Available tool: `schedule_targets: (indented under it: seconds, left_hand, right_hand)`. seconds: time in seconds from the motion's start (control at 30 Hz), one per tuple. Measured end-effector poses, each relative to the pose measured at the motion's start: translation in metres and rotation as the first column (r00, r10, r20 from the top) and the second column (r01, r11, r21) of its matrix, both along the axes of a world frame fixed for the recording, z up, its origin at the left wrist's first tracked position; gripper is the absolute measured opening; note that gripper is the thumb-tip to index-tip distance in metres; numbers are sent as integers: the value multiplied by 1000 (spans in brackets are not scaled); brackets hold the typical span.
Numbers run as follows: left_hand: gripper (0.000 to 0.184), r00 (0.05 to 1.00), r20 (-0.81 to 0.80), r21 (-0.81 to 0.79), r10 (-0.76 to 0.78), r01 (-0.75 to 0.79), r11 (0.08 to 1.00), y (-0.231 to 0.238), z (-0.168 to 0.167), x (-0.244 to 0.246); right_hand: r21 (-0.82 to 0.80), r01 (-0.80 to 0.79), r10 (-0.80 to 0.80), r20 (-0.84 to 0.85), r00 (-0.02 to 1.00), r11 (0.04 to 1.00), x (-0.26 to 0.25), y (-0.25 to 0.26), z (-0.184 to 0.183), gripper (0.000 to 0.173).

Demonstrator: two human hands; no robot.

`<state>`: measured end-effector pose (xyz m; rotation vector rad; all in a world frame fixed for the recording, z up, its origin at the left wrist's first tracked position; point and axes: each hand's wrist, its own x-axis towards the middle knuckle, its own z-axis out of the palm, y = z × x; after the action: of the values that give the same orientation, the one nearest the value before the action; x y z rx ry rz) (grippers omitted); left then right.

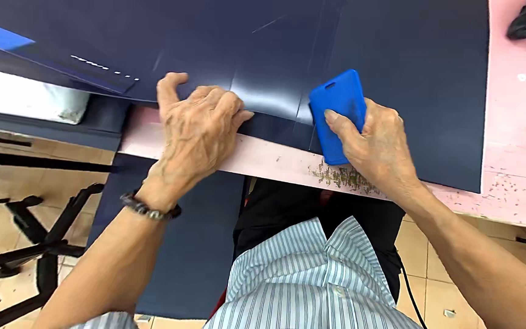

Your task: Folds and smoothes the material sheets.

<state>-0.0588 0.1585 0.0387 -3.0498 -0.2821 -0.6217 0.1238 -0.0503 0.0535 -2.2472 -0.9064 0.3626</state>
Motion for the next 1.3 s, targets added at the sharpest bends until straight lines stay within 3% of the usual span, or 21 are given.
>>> schedule_targets:
  seconds: [0.1, 0.33, 0.43, 0.5, 0.57, 0.63, 0.7, 0.8, 0.9, 1.0, 1.1, 1.2, 1.3]
  left_hand:
    - [32, 999, 30, -46, -43, 44, 998, -10, 2, 15]
    - [23, 990, 70, -134, -124, 132, 982, -85, -3, 55]
    - [22, 986, 58, -127, -156, 163, 978, -85, -11, 69]
    - [23, 977, 40, -139, -211, 214, 967, -83, -14, 76]
    - [22, 964, 18, -121, -266, 266, 956, -79, -12, 73]
    - [24, 955, -53, -47, -291, 289, 956, -70, -3, 55]
    - [28, 970, -66, 35, -234, 237, 971, -51, 7, 26]
    - [47, 995, -64, 153, -70, 80, 985, -1, 24, -19]
    - [64, 988, -151, 67, -27, 37, 997, 43, 20, -41]
    - [60, 984, -168, -17, -57, 55, 998, 58, 13, -25]
    - [57, 971, -229, -13, -75, 74, 997, 63, 16, -6]
    - [57, 960, -261, 36, -97, 110, 993, 68, 13, 4]
    - [57, 962, -242, -29, -130, 127, 992, 74, 8, 6]
  right_hand:
    - [-7, -26, 26, -15, 1000, 1000, 21, -28, 5, 36]
    - [-112, 13, -5, 71, 997, 994, 62, -110, 10, 39]
    - [-103, -171, 186, 164, 969, 980, 62, -93, 16, 36]
    - [-114, -396, 412, 290, 864, 911, 61, -71, 19, 34]
    - [-172, -593, 597, 455, 661, 787, 63, -54, 19, 30]
    - [-257, -700, 697, 549, 461, 666, 71, -50, 21, 25]
    - [-292, -728, 724, 572, 386, 620, 82, -57, 19, 25]
    - [-270, -721, 689, 619, 378, 638, 85, -66, 9, 29]
    - [-217, -696, 613, 688, 388, 684, 81, -73, -3, 26]
    - [-160, -676, 550, 725, 415, 719, 82, -77, -6, 26]
    - [-117, -745, 597, 684, 420, 657, 89, -85, -7, 22]
    - [-168, -788, 660, 662, 356, 593, 92, -97, -9, 24]
    - [-155, -811, 658, 677, 329, 564, 91, -90, -14, 23]
